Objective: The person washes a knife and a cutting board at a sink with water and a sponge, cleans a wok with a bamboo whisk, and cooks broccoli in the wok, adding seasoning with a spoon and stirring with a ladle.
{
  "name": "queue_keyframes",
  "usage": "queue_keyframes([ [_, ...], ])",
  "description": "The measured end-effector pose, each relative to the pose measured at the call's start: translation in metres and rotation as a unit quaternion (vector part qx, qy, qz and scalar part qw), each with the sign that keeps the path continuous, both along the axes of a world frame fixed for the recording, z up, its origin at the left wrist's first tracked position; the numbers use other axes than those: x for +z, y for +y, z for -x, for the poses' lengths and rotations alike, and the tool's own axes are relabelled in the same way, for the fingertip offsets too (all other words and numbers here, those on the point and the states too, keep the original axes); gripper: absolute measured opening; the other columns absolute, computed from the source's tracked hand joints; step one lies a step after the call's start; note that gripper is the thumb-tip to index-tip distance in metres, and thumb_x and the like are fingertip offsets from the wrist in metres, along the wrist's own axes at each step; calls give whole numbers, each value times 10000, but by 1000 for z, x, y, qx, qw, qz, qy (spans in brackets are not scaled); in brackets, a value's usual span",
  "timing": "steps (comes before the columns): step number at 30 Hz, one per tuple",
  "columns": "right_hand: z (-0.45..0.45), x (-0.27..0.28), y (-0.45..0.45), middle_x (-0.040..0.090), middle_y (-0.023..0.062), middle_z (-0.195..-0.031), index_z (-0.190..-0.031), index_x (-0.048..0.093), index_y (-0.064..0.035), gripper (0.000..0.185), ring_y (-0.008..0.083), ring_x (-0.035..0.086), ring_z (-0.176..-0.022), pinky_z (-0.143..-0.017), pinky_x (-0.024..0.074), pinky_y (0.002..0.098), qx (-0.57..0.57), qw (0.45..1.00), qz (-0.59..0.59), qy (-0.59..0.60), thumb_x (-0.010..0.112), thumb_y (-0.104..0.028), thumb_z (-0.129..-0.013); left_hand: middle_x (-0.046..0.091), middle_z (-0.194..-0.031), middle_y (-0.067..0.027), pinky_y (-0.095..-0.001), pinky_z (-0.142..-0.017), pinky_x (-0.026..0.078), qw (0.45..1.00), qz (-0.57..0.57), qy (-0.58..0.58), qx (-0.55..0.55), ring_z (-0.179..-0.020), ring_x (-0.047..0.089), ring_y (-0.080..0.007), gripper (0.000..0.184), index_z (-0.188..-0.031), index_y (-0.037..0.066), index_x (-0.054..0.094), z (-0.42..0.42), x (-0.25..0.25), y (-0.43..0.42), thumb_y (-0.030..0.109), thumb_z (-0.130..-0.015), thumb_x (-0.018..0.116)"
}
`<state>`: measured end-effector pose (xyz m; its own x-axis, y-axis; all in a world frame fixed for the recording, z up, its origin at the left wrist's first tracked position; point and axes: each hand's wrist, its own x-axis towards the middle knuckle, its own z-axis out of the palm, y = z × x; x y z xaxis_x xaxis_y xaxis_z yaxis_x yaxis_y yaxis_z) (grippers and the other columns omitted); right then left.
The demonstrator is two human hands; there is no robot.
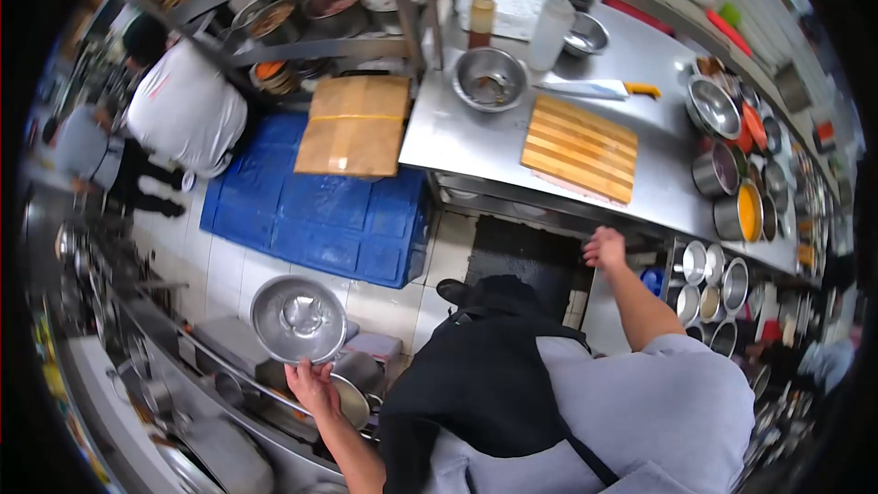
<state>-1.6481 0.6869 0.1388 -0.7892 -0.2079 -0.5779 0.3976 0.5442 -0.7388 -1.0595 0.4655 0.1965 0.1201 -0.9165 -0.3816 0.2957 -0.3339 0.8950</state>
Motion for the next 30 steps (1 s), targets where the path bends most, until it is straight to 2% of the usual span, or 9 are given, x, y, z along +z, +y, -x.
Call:
queue_keyframes([
  [3, 60, 6, 47, 521, 30, -623, -886, 523, -97, 188, 125, 494, -447, -358, 409, 287, -119, 973, 67, 186, 455, -254, -964, 622, -961, -42, -283, -610, 539, 996, -22, -2, -83, -742, 637, -150, 291, -1193, 94, 498, 50, 3, -49, 117, -910, 563],
  [6, 95, 33, 42, 599, 80, -951, -1287, 478, -102, 391, 177, 607, -724, -537, 528, 321, -206, 974, 15, 95, 501, -262, -931, 595, -1019, -54, -305, -641, 511, 985, -42, -2, -168, -795, 625, -211, 358, -1236, 105, 479, 105, 6, -89, 137, -897, 591],
  [8, 135, -3, 52, 571, 145, -1029, -1318, 423, -93, 480, 254, 613, -825, -663, 547, 401, -148, 987, 65, -14, 554, -330, -921, 600, -948, -67, -300, -585, 551, 979, -45, 21, -200, -721, 622, -169, 325, -1192, 63, 489, 137, -6, -111, 79, -884, 590],
  [11, 130, 11, 10, 562, 154, -1007, -1276, 453, -68, 523, 266, 590, -803, -654, 539, 409, -149, 988, 16, -43, 624, -370, -885, 655, -926, -100, -284, -565, 560, 956, -36, 63, -284, -693, 661, -188, 232, -1133, 39, 539, 190, 5, -128, 74, -905, 552],
  [13, 118, 21, -13, 554, 135, -980, -1202, 512, -48, 543, 251, 546, -758, -619, 518, 421, -116, 984, -134, -9, 685, -414, -839, 659, -913, -102, -284, -551, 563, 946, -30, 86, -311, -677, 664, -190, 218, -1119, 36, 543, 212, 0, -136, 72, -904, 550],
  [20, 130, -8, -15, 516, 68, -810, -1033, 587, -43, 444, 159, 413, -618, -477, 378, 317, -145, 985, -95, 18, 727, -400, -809, 652, -902, -101, -295, -551, 574, 930, -35, 87, -354, -681, 662, -190, 211, -1109, 22, 539, 244, 2, -134, 40, -902, 508],
  [23, 131, -2, -9, 451, -1, -634, -809, 599, -51, 294, 79, 265, -455, -393, 227, 248, -166, 986, -19, 0, 761, -296, -794, 653, -935, -98, -291, -556, 572, 929, -37, 69, -361, -698, 666, -193, 230, -1129, 38, 535, 237, -6, -135, 41, -903, 494],
  [27, 129, 17, -2, 464, 4, -631, -802, 605, -76, 258, 93, 296, -438, -392, 254, 261, -176, 983, 9, -45, 767, -276, -780, 654, -979, -103, -300, -579, 559, 929, -54, 47, -363, -723, 670, -200, 258, -1161, 57, 526, 235, -7, -136, 58, -905, 495],
  [30, 130, 3, 12, 521, 16, -693, -903, 593, -76, 214, 121, 429, -495, -444, 358, 265, -130, 981, 97, -111, 716, -225, -811, 653, -985, -106, -310, -590, 551, 932, -76, 18, -355, -732, 668, -204, 265, -1166, 57, 524, 241, -12, -132, 59, -903, 495],
])
